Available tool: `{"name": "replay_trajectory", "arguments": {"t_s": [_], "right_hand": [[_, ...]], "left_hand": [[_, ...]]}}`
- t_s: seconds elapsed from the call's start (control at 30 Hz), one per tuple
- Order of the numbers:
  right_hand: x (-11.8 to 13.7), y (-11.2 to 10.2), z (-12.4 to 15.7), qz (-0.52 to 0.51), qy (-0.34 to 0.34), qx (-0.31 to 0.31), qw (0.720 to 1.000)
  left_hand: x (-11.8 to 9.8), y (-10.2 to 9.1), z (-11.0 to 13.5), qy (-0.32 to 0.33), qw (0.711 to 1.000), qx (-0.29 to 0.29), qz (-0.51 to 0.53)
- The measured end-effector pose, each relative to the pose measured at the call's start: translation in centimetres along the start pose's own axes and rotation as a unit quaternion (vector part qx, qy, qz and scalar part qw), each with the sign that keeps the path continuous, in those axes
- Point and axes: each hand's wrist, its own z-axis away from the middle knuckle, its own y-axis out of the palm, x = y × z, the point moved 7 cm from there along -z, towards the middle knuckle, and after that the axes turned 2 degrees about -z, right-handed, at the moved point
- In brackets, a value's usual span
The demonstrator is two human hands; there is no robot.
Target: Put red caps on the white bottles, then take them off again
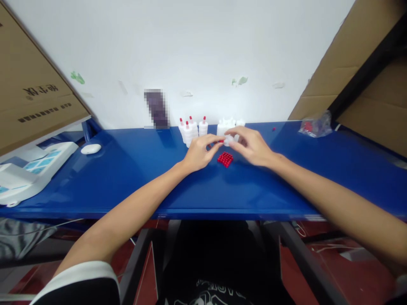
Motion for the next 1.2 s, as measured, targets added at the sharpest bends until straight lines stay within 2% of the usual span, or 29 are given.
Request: {"name": "replay_trajectory", "arguments": {"t_s": [0.13, 0.27, 0.4, 0.57, 0.67, 0.8, 0.87, 1.03, 1.2], "right_hand": [[1.7, 0.9, 0.2, 0.005, 0.006, 0.001, 1.000], [2.3, 0.7, 0.3, 0.007, 0.000, -0.004, 1.000], [2.8, 0.9, 0.3, 0.009, -0.044, 0.008, 0.999], [2.8, 0.8, 0.4, 0.020, -0.093, 0.015, 0.995], [1.4, -0.7, 0.2, 0.039, -0.058, -0.041, 0.997], [-2.5, -3.1, -0.1, 0.039, 0.059, -0.133, 0.989], [-4.2, -3.8, -0.3, 0.044, 0.085, -0.157, 0.983], [-7.1, -4.7, -0.6, 0.049, 0.101, -0.221, 0.969], [-7.6, -3.7, -1.2, 0.031, 0.098, -0.210, 0.972]], "left_hand": [[0.0, -0.1, 0.0, -0.008, 1.000, 0.004, -0.024], [-0.3, 0.6, -0.1, -0.008, 0.994, 0.068, -0.088], [-0.8, 1.4, -0.1, 0.003, 0.982, 0.122, -0.145], [-1.1, 1.4, 0.1, 0.038, 0.979, 0.115, -0.162], [-0.7, 0.3, 0.1, 0.035, 0.987, 0.079, -0.139], [0.0, -1.0, 0.0, 0.001, 0.993, 0.043, -0.108], [0.1, -0.8, -0.1, -0.006, 0.992, 0.063, -0.105], [-0.2, 1.1, 0.0, 0.004, 0.983, 0.154, -0.099], [-0.2, 1.7, 0.1, -0.005, 0.978, 0.182, -0.101]]}}
